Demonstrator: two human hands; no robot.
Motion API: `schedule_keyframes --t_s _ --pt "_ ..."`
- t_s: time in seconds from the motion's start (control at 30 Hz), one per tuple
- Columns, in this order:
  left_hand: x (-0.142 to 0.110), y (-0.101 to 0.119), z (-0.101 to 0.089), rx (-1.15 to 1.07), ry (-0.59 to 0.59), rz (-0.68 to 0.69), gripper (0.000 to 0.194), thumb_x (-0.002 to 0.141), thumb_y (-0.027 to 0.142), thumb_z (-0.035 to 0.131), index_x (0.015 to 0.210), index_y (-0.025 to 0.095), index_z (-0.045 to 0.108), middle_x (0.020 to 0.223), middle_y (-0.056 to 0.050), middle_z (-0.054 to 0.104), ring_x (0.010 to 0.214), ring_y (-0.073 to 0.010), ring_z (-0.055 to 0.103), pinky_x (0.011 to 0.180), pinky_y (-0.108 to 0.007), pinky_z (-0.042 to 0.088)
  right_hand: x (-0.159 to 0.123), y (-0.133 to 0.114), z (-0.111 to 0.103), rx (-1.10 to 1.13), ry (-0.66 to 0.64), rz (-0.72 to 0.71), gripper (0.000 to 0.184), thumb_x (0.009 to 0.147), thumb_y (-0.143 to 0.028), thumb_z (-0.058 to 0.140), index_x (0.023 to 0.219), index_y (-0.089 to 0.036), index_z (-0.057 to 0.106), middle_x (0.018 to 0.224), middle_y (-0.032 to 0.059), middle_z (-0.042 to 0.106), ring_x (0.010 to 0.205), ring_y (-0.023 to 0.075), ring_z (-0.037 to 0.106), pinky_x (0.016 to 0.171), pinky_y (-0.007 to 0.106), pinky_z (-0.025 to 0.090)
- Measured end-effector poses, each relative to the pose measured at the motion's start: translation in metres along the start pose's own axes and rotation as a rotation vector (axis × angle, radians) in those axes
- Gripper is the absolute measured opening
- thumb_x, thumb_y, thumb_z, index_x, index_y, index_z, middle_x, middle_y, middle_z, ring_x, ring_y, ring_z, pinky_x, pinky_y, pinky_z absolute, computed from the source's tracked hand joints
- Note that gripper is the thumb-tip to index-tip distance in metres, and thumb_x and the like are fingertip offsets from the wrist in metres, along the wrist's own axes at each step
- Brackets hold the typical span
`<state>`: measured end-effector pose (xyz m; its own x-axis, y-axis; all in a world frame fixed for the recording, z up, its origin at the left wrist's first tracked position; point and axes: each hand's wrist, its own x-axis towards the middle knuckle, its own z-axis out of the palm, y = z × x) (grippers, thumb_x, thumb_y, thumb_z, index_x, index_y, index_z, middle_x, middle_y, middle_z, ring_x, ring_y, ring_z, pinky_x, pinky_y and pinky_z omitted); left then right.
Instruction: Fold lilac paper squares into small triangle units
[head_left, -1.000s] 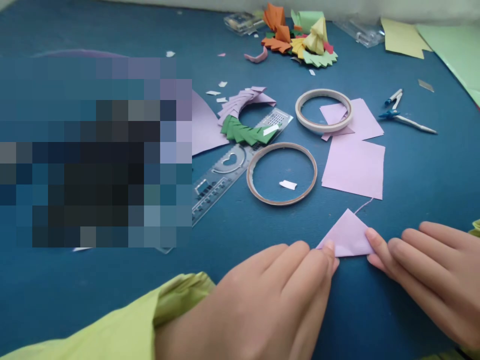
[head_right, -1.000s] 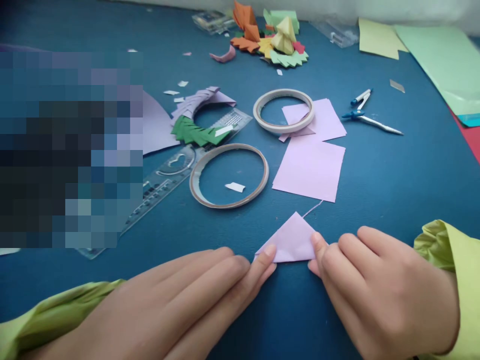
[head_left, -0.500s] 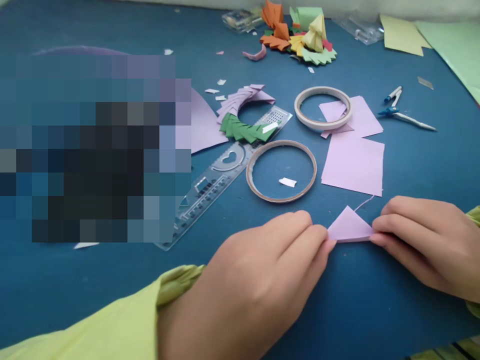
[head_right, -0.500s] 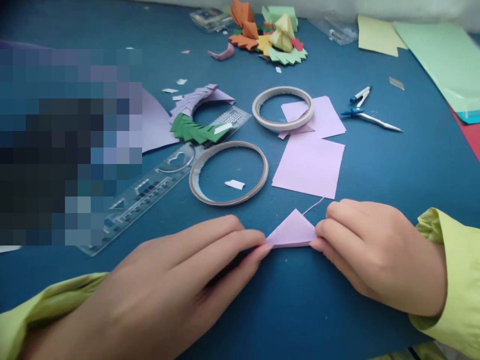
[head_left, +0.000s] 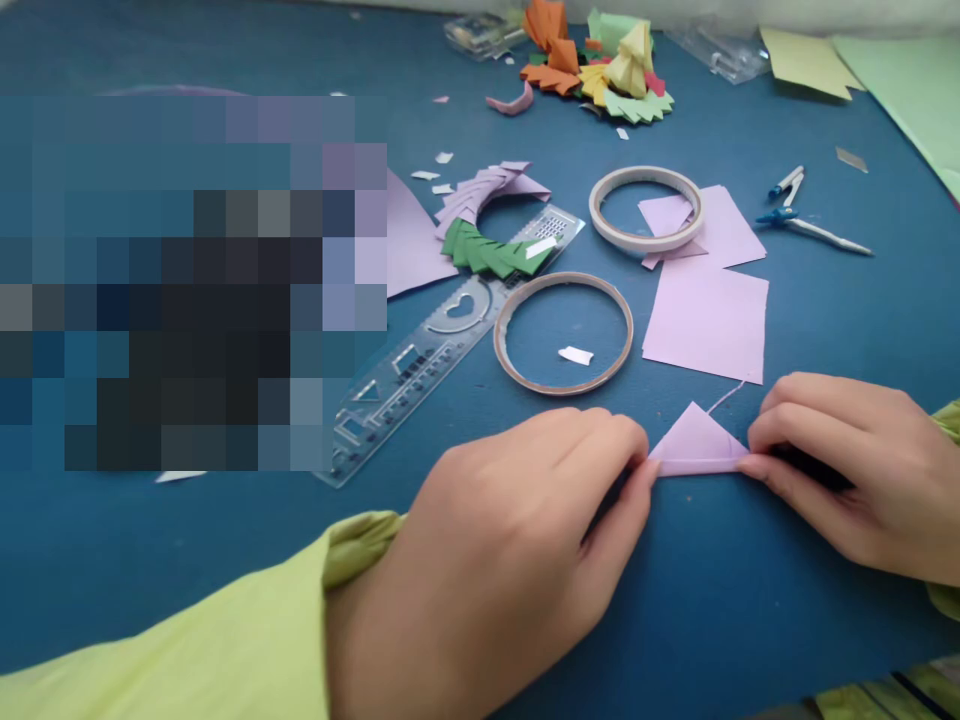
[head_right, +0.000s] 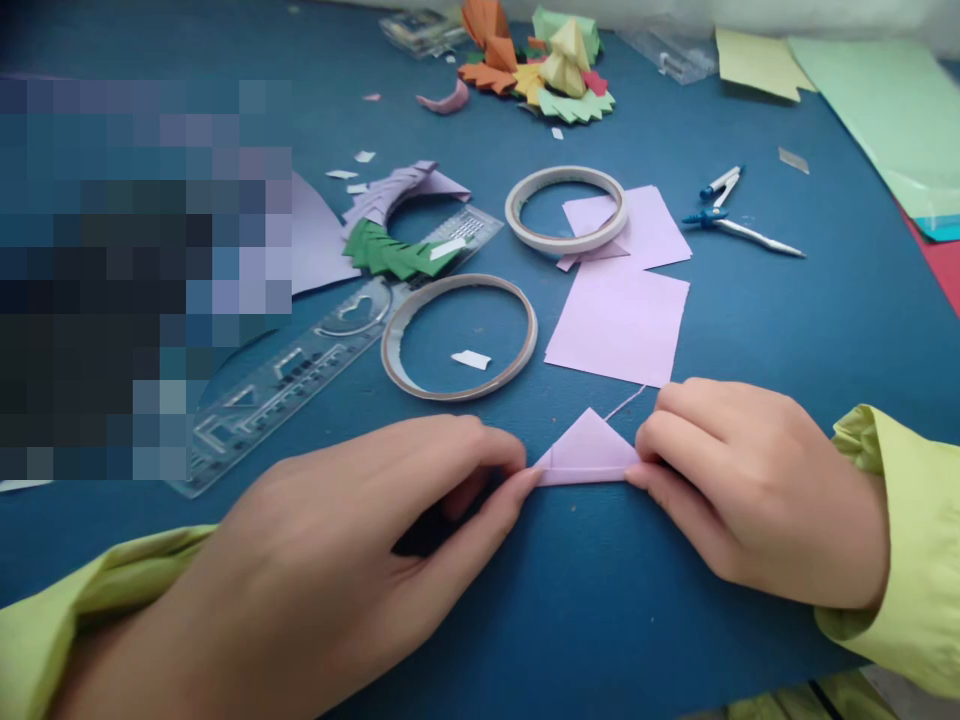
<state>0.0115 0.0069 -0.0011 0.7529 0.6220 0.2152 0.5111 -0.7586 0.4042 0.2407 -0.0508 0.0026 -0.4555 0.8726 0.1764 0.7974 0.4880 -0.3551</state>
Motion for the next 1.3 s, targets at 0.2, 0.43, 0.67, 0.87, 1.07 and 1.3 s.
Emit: schedule_keyframes --t_s 0.2,0.43,0.67,0.87,1.07,1.3 --pt "-0.008 0.001 0.001 0.068 0.087 0.192 0.02 0.094 0.014 0.047 0.085 0.013 0.065 0.063 0.0 0.052 0.056 -0.0162 0.042 0.05 -0.032 0.03 -0.005 0.002 -0.002 -0.12 0.063 -0.251 0.003 0.088 -0.013 0.058 0.092 -0.014 0.057 0.085 0.0066 0.062 0.074 0.0177 0.051 0.065 0.035 0.041" --pt "-0.016 0.004 0.001 0.146 0.029 0.312 0.018 0.091 0.009 0.046 0.1 0.005 0.062 0.064 -0.003 0.056 0.055 -0.0179 0.044 0.048 -0.033 0.034 -0.01 -0.003 -0.001 -0.127 0.042 -0.329 0.01 0.091 -0.01 0.052 0.084 -0.012 0.058 0.081 0.0083 0.06 0.072 0.0187 0.052 0.063 0.037 0.042" --pt "-0.02 0.005 0.002 0.138 0.047 0.263 0.018 0.091 0.009 0.047 0.098 0.008 0.064 0.062 -0.002 0.054 0.054 -0.0187 0.044 0.049 -0.034 0.03 0.0 0.002 0.0 -0.03 -0.007 -0.253 0.014 0.093 -0.011 0.049 0.082 -0.014 0.057 0.078 0.0063 0.059 0.07 0.0157 0.048 0.061 0.031 0.042" --pt "-0.006 0.007 -0.001 -0.115 0.023 -0.098 0.027 0.094 0.021 0.045 0.075 0.021 0.065 0.064 0.003 0.059 0.06 -0.0106 0.056 0.057 -0.023 0.041 0.003 0.005 -0.002 0.117 -0.021 -0.051 0.007 0.092 -0.019 0.053 0.087 -0.015 0.056 0.079 0.0034 0.055 0.071 0.0139 0.046 0.062 0.029 0.038" --pt "0.003 0.006 -0.006 -0.187 0.001 -0.236 0.022 0.088 0.026 0.05 0.072 0.025 0.065 0.055 0.007 0.054 0.042 -0.0073 0.044 0.04 -0.02 0.031 0.004 0.003 -0.007 0.164 -0.069 0.078 0.01 0.092 -0.024 0.053 0.084 -0.019 0.057 0.081 0.0021 0.054 0.073 0.0149 0.048 0.064 0.029 0.037" --pt "0.01 0.004 -0.01 -0.241 -0.09 -0.289 0.019 0.081 0.025 0.055 0.064 0.025 0.063 0.042 0.008 0.041 0.035 -0.0069 0.039 0.033 -0.018 0.025 0.016 0.005 -0.014 0.178 -0.176 0.148 0.021 0.094 -0.031 0.049 0.079 -0.022 0.059 0.08 0.0019 0.054 0.075 0.0166 0.049 0.068 0.032 0.033"
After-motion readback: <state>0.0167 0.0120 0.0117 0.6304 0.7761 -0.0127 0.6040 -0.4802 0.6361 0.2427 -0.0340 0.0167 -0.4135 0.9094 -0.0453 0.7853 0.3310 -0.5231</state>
